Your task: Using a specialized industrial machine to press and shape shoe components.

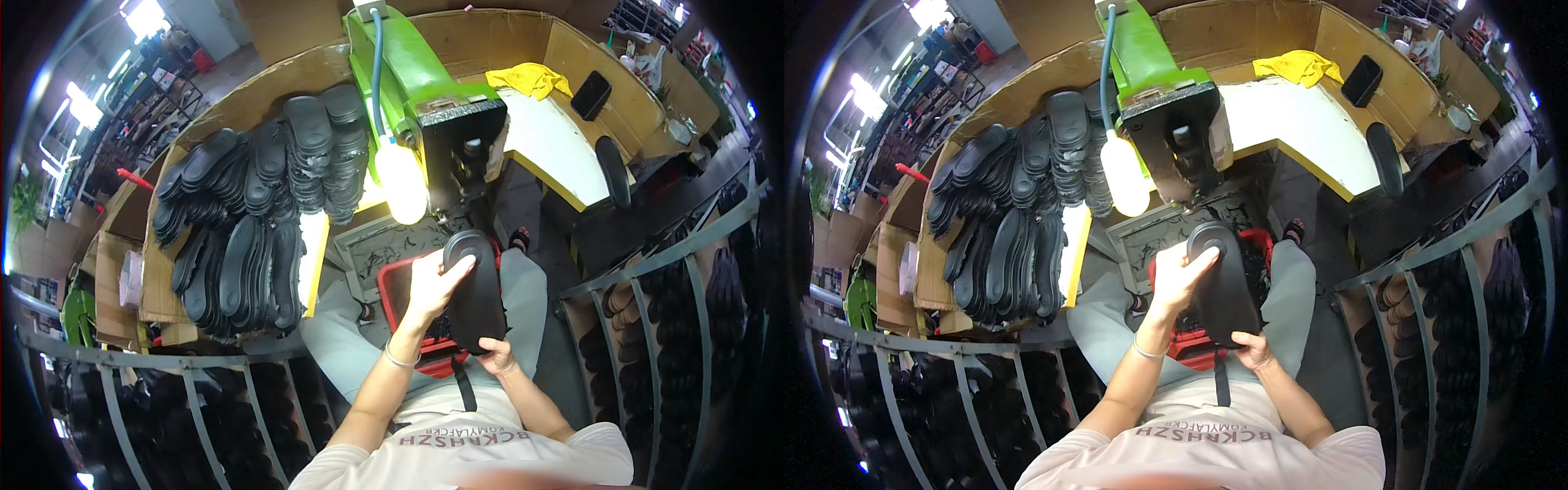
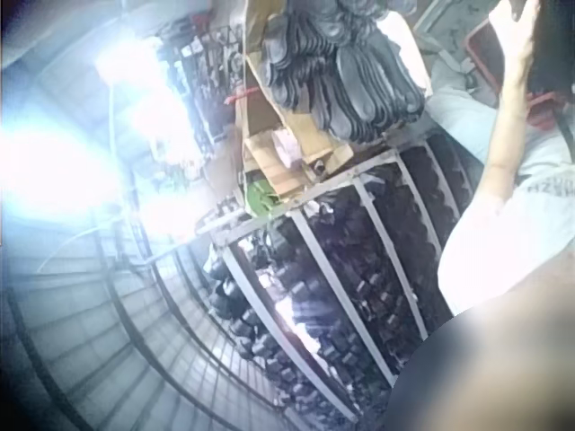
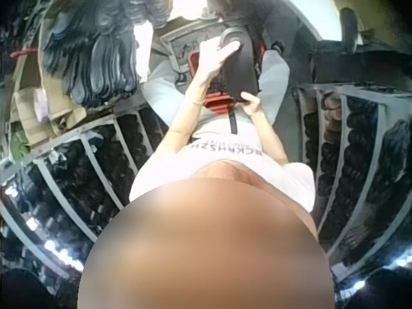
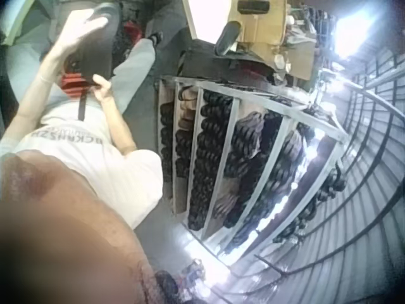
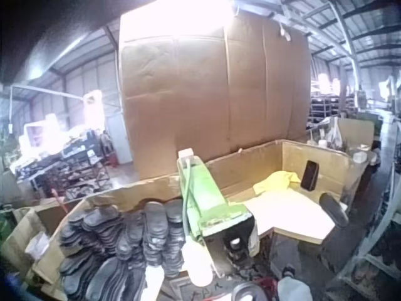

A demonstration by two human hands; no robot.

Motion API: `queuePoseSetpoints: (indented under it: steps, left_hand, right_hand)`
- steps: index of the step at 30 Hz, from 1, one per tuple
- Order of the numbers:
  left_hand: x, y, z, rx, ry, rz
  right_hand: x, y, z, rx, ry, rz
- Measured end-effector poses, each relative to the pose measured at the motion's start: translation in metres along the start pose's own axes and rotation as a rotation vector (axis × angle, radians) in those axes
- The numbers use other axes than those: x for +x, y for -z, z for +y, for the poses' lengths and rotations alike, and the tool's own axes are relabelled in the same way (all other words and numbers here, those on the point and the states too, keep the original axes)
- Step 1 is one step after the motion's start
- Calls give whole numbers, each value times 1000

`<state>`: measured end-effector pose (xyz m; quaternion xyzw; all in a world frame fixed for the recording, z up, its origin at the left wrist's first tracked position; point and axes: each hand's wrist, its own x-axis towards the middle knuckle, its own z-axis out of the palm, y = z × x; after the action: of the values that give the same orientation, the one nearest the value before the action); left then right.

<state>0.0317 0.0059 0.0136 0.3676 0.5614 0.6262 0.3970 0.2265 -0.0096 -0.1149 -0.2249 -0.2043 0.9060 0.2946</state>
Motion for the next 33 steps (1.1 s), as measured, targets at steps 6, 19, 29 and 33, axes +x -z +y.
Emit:
queuePoseSetpoints:
  steps: [6, 19, 29, 33]
  left_hand:
    - [37, 4, 15, 149, -119, 87]
    - [33, 14, -34, 453, -216, 207]
    - [25, 54, -2, 130, -357, 196]
    - [11, 89, -6, 64, -137, 182]
  right_hand:
    - [19, -13, 2, -55, -77, -31]
    - [61, -34, -153, -364, 583, 438]
    - [131, -68, -171, -421, 548, 150]
    - [136, -80, -141, -419, 583, 88]
